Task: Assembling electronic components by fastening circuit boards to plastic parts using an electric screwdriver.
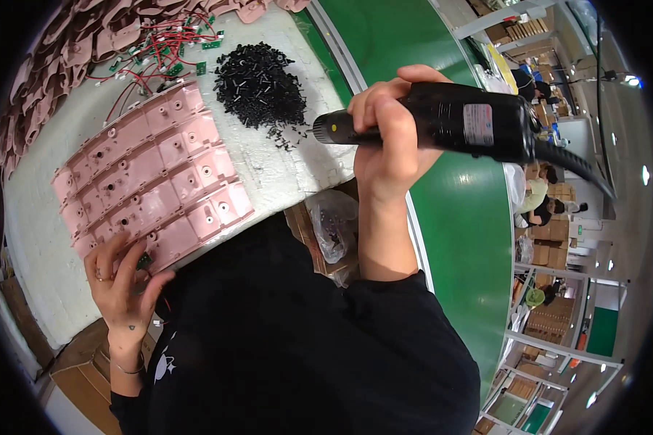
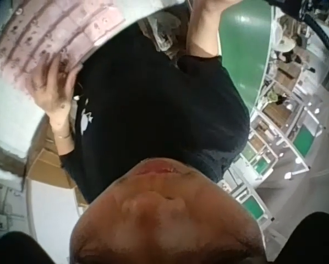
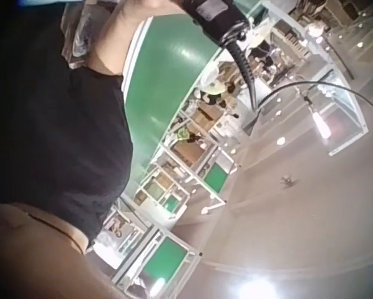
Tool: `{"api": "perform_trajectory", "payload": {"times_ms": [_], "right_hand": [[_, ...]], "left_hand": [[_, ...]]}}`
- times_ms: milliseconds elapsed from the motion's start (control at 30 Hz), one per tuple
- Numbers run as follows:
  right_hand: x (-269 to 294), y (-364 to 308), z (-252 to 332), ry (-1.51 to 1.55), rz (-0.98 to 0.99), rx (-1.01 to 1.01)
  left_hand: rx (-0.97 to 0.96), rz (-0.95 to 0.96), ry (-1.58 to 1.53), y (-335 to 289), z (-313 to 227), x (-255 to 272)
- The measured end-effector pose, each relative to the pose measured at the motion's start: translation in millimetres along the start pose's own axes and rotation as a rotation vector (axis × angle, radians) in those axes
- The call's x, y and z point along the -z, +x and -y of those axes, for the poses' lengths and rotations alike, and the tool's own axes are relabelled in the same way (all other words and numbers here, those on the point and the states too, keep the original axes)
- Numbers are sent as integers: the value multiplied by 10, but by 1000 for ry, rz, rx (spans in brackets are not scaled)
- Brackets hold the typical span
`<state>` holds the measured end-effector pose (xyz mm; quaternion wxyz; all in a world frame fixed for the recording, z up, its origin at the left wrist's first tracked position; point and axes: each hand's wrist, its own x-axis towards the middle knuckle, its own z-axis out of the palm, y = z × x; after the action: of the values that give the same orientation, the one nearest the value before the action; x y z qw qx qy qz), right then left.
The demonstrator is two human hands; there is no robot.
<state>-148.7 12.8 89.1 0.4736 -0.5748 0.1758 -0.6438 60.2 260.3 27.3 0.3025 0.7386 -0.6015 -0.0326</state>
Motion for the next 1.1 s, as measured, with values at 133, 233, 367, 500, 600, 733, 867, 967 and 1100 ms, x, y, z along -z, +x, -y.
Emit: {"api": "perform_trajectory", "payload": {"times_ms": [133,233,367,500,600,733,867,967,1100], "right_hand": [[145,18,-97,7,-104,-61],[198,11,-153,-5,-123,-85],[269,0,-244,-14,-143,-100],[300,2,-264,-50,-96,-92],[296,33,-181,-14,-73,-69],[252,53,7,110,66,-19],[66,20,215,275,155,17],[-61,-3,293,370,297,24],[-69,-18,445,383,367,38]], "left_hand": [[-25,179,28,211,-26,-40],[-8,191,34,167,73,-139],[-10,207,38,188,53,-158],[16,199,-10,248,4,-126],[-5,185,-40,339,-44,0],[-178,185,-96,667,-136,103],[-437,123,-227,1229,-326,-218],[-519,47,-235,1447,-464,-452],[-651,30,-220,1529,-498,-571]]}}
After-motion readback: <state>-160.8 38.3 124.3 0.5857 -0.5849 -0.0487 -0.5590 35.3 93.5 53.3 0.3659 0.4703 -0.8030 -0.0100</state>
